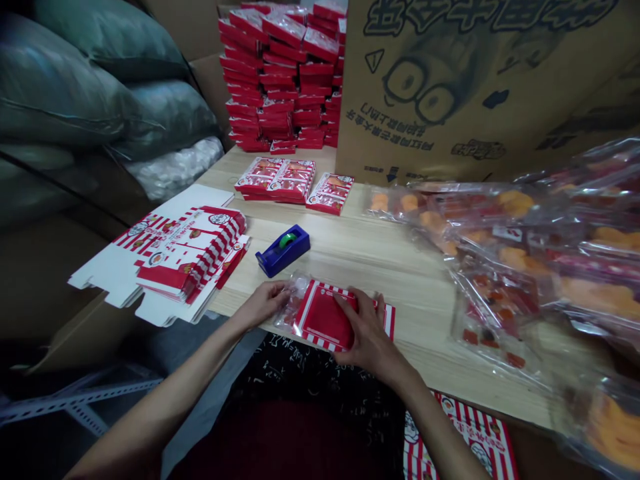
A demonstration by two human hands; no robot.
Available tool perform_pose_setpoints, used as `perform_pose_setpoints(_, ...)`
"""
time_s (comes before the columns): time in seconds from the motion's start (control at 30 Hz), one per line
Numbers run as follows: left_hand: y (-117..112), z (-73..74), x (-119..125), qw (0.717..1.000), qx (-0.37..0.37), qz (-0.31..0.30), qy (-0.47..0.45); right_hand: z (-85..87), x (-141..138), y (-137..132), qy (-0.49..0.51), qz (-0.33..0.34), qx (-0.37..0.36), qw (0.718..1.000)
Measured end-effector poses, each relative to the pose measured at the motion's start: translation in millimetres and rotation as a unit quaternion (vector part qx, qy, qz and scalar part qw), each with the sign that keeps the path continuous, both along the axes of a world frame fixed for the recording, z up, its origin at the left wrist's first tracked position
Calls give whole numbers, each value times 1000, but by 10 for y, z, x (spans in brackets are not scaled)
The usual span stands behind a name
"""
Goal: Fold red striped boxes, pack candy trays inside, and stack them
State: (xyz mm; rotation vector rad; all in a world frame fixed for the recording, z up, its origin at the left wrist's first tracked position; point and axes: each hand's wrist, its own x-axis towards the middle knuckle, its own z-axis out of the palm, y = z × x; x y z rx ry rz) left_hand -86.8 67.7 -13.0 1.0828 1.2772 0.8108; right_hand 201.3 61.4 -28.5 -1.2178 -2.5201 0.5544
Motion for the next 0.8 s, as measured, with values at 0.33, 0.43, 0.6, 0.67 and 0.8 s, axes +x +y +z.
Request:
perform_pose_setpoints(0.33, 170, -28, 357, 992, -26, -123, 11, -6, -31, -70, 19, -23, 22, 999)
perform_pose_setpoints(0.43, 294, 71, 333, 990, 4, -128, 56, 11, -29, -69, 24, -44, 22, 999)
perform_pose_setpoints(0.6, 255, 471, 198, 963, 189, 26, 190, 180, -65, -50, 82, -133, 13, 988)
perform_pose_setpoints(0.67, 69, 581, 272, 932, 275, 121, 203, 285, -137, -102, 132, -191, 21, 973)
perform_pose_setpoints(0.8, -344, 579, 528, 978, 186, 90, -34, 486, -332, -371, 198, -247, 34, 948)
